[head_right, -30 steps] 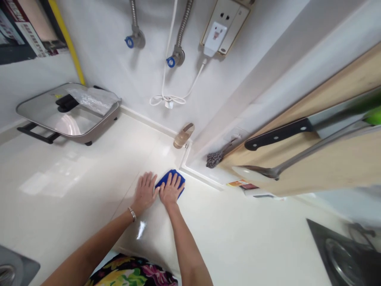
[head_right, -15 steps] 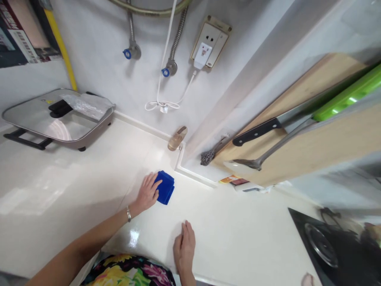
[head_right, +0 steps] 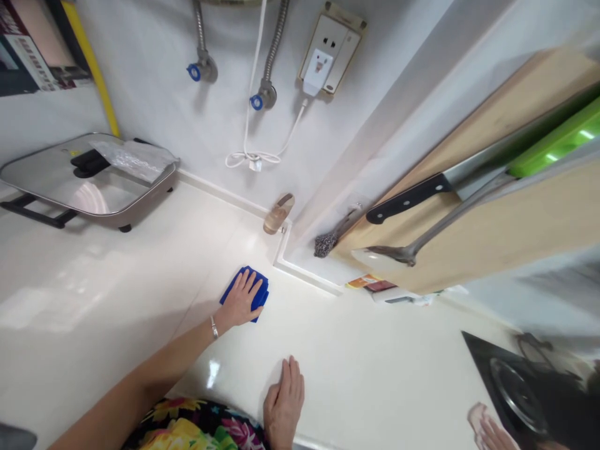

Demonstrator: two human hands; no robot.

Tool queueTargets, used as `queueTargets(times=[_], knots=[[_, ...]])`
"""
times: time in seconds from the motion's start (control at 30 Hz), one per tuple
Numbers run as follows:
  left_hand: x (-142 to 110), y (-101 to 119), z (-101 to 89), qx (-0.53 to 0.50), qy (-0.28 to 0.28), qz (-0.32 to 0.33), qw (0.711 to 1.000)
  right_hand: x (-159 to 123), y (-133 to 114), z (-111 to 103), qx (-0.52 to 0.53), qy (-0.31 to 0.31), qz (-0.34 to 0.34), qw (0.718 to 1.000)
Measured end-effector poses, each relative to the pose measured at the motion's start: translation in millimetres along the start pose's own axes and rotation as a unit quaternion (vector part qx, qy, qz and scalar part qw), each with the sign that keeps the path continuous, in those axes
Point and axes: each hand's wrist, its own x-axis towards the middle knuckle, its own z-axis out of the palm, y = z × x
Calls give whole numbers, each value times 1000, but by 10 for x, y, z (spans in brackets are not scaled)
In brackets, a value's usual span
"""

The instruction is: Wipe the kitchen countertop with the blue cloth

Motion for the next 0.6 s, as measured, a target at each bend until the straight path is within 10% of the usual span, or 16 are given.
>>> queueTargets(times=[0.6], knots=[[1149, -280, 158, 46, 33, -88, 995, 5, 79, 31, -7, 10, -11, 1000]])
